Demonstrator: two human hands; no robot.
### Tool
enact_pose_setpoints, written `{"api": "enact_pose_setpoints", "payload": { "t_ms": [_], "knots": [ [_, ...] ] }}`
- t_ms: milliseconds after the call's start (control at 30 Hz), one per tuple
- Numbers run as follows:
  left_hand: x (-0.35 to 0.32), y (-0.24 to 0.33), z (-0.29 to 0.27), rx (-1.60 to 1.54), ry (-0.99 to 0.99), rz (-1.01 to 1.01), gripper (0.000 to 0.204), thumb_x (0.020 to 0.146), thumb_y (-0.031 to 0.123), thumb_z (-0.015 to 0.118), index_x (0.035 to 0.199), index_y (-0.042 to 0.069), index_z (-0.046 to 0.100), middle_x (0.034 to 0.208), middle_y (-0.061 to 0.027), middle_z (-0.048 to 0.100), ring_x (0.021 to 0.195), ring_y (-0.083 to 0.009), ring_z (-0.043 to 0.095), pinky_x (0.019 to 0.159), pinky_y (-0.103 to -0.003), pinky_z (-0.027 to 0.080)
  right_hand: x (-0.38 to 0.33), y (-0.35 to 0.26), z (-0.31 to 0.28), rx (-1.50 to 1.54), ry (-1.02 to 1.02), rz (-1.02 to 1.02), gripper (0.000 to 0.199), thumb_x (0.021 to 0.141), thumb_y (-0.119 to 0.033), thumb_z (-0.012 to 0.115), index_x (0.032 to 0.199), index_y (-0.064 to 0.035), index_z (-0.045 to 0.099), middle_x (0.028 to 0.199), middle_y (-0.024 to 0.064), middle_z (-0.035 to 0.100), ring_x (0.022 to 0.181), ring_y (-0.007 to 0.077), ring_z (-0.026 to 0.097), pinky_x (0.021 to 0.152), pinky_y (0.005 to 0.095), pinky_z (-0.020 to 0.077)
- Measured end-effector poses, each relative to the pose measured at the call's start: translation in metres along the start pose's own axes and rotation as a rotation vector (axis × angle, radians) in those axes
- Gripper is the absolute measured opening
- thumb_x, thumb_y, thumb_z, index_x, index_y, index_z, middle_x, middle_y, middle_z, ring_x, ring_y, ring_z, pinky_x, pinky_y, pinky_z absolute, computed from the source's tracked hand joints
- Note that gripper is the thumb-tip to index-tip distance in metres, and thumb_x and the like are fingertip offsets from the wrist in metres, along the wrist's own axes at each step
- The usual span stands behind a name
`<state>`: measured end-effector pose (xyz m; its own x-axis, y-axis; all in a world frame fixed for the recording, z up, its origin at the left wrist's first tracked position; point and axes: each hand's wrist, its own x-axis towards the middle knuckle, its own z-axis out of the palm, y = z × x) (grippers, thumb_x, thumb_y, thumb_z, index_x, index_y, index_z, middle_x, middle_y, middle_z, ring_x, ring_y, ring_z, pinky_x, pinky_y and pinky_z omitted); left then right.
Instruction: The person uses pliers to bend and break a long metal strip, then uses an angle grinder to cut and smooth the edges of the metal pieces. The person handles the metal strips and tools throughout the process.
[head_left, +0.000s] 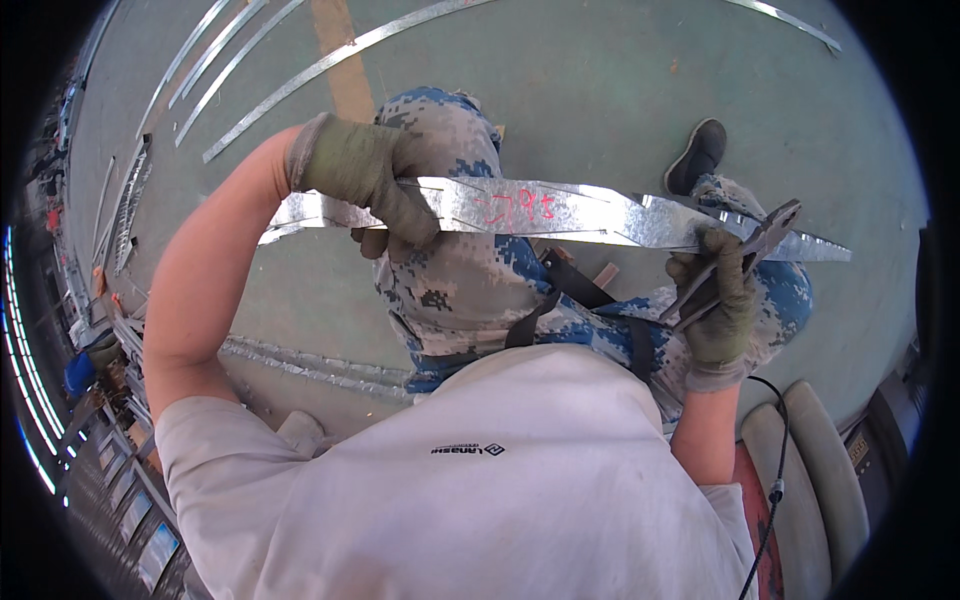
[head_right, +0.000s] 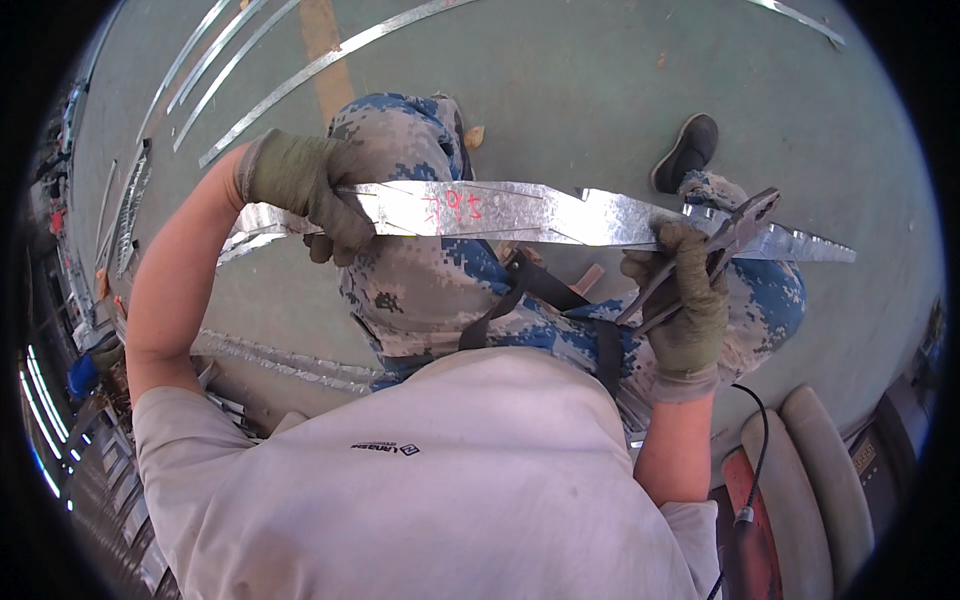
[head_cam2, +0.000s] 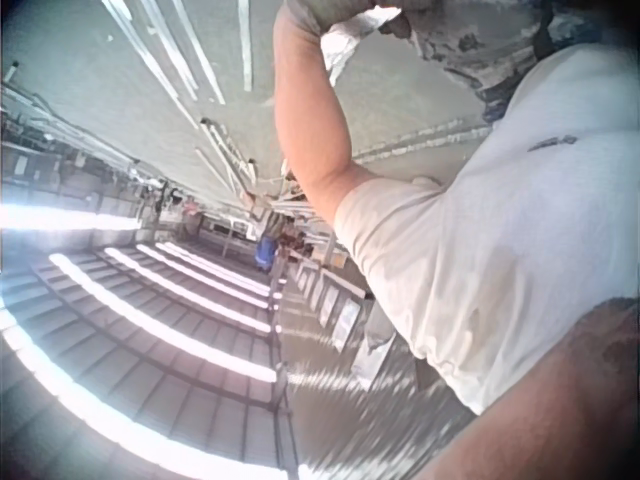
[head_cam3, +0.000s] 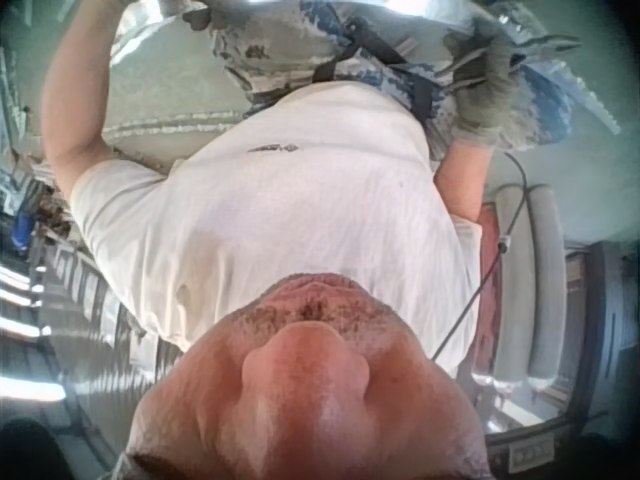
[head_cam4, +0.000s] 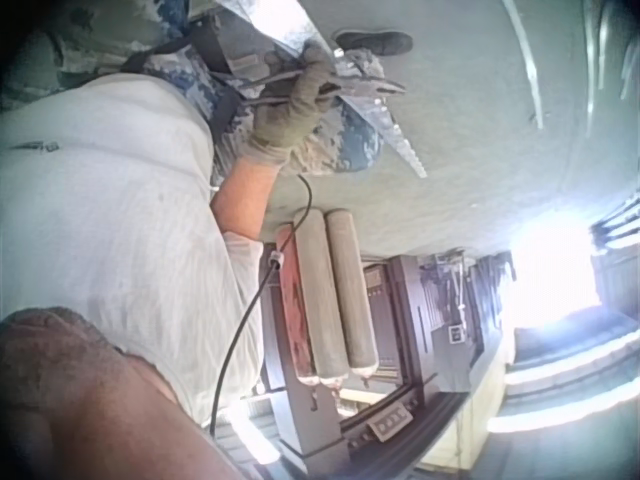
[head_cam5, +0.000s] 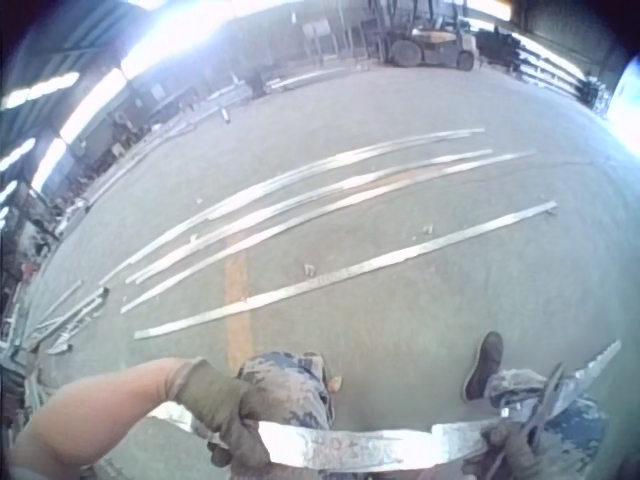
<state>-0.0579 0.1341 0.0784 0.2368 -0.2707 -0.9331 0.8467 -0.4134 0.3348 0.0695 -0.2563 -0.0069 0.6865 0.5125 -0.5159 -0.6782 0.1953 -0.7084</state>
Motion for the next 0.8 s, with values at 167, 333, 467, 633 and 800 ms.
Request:
{"api": "enact_pose_setpoints", "payload": {
  "t_ms": [167,333,467,633,800],
  "knots": [
    [-0.001,-0.005,0.003,-0.062,0.082,0.083,0.032,0.087,0.036,0.082,0.098,0.007,0.078,0.084,-0.0058,0.077,0.073,-0.0139,0.073,0.063,-0.030,0.055,-0.007,-0.016,0.003,-0.058,-0.007,-0.072,0.029,0.103,-0.026,0.068,0.115,0.0005,0.068,0.110,0.0113,0.071,0.091,0.0254,0.074,0.080,0.0387,0.0621],
    [0.001,-0.020,0.013,0.084,0.356,0.281,0.042,0.090,0.040,0.081,0.109,0.003,0.078,0.101,-0.0053,0.077,0.100,-0.0121,0.068,0.088,-0.027,0.054,-0.018,-0.023,0.007,-0.120,-0.001,-0.126,0.029,0.103,-0.026,0.067,0.115,0.0008,0.068,0.108,0.0105,0.071,0.089,0.0244,0.073,0.079,0.0383,0.0614],
    [-0.004,-0.033,0.029,-0.021,0.571,0.553,0.033,0.099,0.026,0.072,0.120,0.002,0.075,0.104,-0.0062,0.076,0.095,-0.0132,0.069,0.088,-0.031,0.056,-0.022,-0.028,0.007,-0.143,-0.021,-0.156,0.028,0.104,-0.026,0.065,0.114,0.0005,0.067,0.107,0.0101,0.071,0.089,0.0242,0.073,0.080,0.0381,0.0613],
    [0.006,-0.054,0.045,-0.302,0.908,0.676,0.039,0.105,0.031,0.063,0.127,0.001,0.071,0.104,-0.0060,0.075,0.093,-0.0130,0.068,0.086,-0.029,0.055,-0.025,-0.031,0.012,-0.125,-0.059,-0.177,0.027,0.105,-0.024,0.064,0.117,0.0000,0.066,0.108,0.0101,0.070,0.091,0.0259,0.073,0.082,0.0395,0.0612],
    [-0.012,-0.031,0.058,-0.051,0.974,0.426,0.041,0.103,0.038,0.064,0.121,0.003,0.074,0.093,-0.0058,0.074,0.083,-0.0113,0.066,0.078,-0.030,0.054,-0.031,-0.032,0.015,-0.148,-0.094,-0.223,0.027,0.105,-0.024,0.063,0.118,0.0004,0.065,0.110,0.0108,0.070,0.094,0.0284,0.072,0.084,0.0420,0.0611]
  ]
}}
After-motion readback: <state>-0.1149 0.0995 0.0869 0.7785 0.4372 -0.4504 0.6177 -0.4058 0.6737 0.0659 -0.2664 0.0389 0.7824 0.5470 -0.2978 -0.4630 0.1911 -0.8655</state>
